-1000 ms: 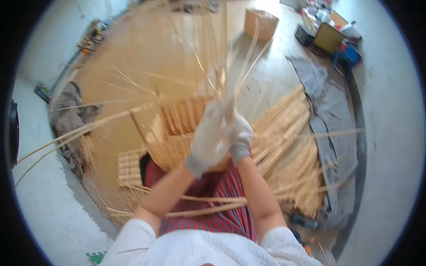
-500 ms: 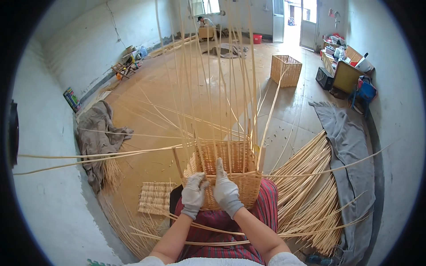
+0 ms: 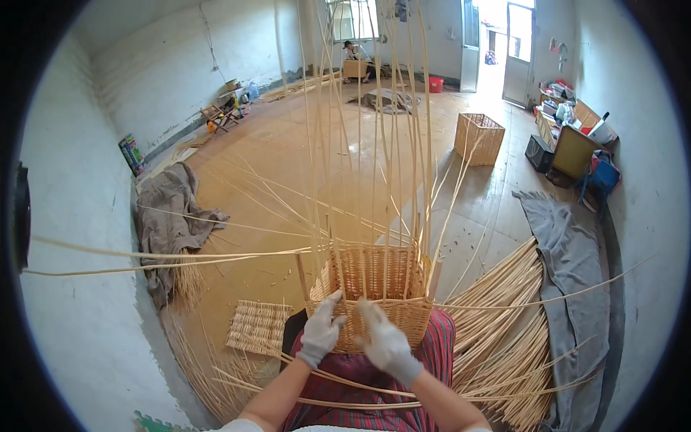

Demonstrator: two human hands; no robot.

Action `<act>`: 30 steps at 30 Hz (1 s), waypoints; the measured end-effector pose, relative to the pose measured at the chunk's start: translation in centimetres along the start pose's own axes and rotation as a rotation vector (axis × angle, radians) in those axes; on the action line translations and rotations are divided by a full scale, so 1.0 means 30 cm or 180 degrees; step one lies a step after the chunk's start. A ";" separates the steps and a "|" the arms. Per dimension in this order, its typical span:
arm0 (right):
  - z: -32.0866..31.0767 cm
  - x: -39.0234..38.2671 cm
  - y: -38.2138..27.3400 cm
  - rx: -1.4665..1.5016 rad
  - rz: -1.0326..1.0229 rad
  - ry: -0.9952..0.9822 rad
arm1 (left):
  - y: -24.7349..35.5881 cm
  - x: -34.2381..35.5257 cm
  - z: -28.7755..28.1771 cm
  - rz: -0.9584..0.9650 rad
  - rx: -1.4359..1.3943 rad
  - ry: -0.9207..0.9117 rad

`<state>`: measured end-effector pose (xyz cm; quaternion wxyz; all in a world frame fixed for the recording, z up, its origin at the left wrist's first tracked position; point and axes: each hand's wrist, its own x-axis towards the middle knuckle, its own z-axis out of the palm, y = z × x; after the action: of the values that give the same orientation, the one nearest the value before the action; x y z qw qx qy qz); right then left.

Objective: The person weaves a rectangular basket by hand, interlacing thin bamboo strips through vertical stakes. They repeatedly pull strips through the weave, adjust the basket's shape, and occasionally reach for additional strips from a nearby pile.

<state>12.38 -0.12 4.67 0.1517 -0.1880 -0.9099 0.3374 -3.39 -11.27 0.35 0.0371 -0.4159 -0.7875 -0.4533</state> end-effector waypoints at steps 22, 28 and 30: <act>0.084 -0.313 0.256 -0.0769 -0.0004 -0.0220 | -0.041 -0.168 -0.160 0.1139 0.0670 -0.1820; -0.043 -0.256 0.166 -0.0481 0.0126 0.1001 | -0.099 -0.136 -0.211 0.0367 0.1138 -0.1071; -0.003 -0.276 0.189 0.1022 0.0644 -0.0049 | -0.062 -0.113 -0.198 0.0316 0.0622 -0.0990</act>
<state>21.09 0.21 -0.31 0.1380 -0.2492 -0.8220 0.4931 -4.34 -18.24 1.08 -0.0225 -0.5137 -0.8025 -0.3025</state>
